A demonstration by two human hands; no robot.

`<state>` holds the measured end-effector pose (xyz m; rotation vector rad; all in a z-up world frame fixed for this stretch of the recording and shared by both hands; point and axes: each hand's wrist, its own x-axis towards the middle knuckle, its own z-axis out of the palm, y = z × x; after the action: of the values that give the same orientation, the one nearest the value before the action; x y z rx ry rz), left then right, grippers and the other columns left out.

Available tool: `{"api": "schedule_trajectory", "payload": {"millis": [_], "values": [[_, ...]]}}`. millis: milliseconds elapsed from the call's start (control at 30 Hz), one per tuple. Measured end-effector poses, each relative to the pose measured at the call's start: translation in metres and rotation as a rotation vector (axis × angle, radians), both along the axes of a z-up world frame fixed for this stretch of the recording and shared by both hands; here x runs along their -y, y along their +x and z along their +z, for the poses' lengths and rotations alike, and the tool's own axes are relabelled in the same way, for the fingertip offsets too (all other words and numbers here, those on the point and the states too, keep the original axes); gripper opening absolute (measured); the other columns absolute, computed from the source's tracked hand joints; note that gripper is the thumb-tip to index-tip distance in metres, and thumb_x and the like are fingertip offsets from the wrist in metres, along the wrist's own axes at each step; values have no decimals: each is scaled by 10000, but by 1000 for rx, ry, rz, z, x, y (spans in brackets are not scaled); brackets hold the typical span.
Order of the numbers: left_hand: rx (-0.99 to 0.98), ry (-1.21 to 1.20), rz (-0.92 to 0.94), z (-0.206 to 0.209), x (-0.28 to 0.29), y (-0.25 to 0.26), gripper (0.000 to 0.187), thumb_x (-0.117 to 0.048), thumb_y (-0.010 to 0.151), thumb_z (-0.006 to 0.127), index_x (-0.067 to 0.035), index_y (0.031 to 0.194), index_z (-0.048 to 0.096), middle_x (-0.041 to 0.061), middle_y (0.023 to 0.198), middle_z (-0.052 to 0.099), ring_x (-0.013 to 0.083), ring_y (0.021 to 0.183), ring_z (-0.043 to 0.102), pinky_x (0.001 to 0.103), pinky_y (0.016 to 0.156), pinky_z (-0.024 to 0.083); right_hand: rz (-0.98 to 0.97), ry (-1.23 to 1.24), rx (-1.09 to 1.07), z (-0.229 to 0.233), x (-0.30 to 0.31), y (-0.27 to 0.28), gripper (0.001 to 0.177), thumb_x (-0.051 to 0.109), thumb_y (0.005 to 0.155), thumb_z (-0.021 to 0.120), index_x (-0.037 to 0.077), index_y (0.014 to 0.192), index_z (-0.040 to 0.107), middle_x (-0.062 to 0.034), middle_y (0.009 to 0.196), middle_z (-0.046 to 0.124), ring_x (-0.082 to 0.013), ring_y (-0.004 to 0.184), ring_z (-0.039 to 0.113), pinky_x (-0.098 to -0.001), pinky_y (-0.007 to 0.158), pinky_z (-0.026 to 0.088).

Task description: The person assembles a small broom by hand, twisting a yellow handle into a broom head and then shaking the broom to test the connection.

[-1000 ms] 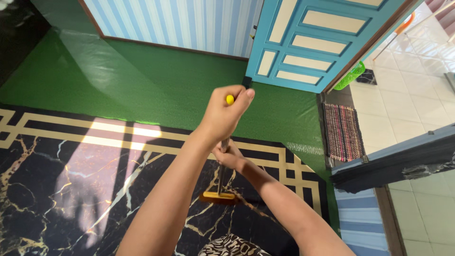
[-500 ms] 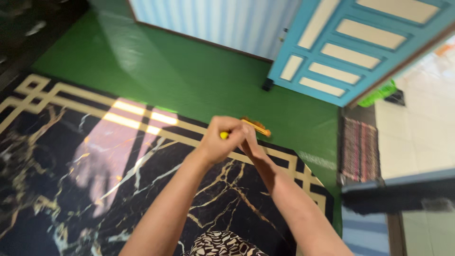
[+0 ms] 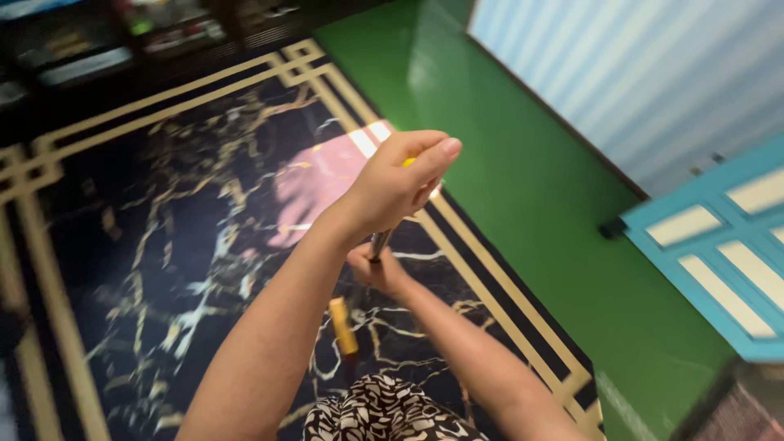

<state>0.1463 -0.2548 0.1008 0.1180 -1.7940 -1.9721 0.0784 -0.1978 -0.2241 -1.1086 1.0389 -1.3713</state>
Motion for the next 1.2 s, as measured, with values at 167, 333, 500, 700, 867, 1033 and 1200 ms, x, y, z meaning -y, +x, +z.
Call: {"api": "schedule_trajectory", "payload": {"millis": [167,333,500,700,867,1033,1200], "values": [[165,-359,243,-44,1,50,392,-398,1055,554,-54,881,627,-15,707,569,102,655,539,339,609,493,87,-42,-44,21,18,104,208,180,1056,656,74,912,550,-34,771,540,-148,670,503,-302,612,412],[559,-456,286,-51,-24,106,331,-389,985,518,-89,939,651,60,650,645,191,570,677,381,634,525,137,-56,-222,16,17,139,134,179,1019,641,83,1040,550,-53,906,559,-166,820,530,-327,734,422],[292,-406,257,-42,-31,137,340,-359,1022,512,-49,928,617,59,660,608,167,606,678,334,610,535,51,-111,-670,-4,37,95,219,178,982,626,92,1169,550,-73,1041,578,-183,970,557,-353,857,432],[27,-274,380,-122,-40,183,383,-298,1085,541,10,857,545,68,717,562,147,668,571,330,646,472,47,99,-1005,-50,24,53,212,148,895,626,71,1093,626,-129,918,620,-245,862,624,-411,787,461],[-88,126,509,-114,-19,256,267,-155,999,528,-44,762,580,16,655,577,119,582,538,292,553,421,-182,-384,-909,-40,46,130,161,136,768,718,35,676,634,-164,594,572,-354,518,580,-445,499,444],[-61,-107,571,-22,-7,324,440,-317,1082,505,-114,693,472,-22,589,423,64,517,403,243,483,344,-201,-231,-798,9,84,239,302,214,911,738,13,704,649,-143,548,570,-328,469,575,-433,501,442],[214,-470,713,-23,1,305,311,-353,1001,539,-102,872,669,57,710,638,181,636,631,363,559,492,25,-199,-189,7,108,322,218,207,887,720,20,945,625,-142,817,594,-302,742,582,-445,682,455]]}}
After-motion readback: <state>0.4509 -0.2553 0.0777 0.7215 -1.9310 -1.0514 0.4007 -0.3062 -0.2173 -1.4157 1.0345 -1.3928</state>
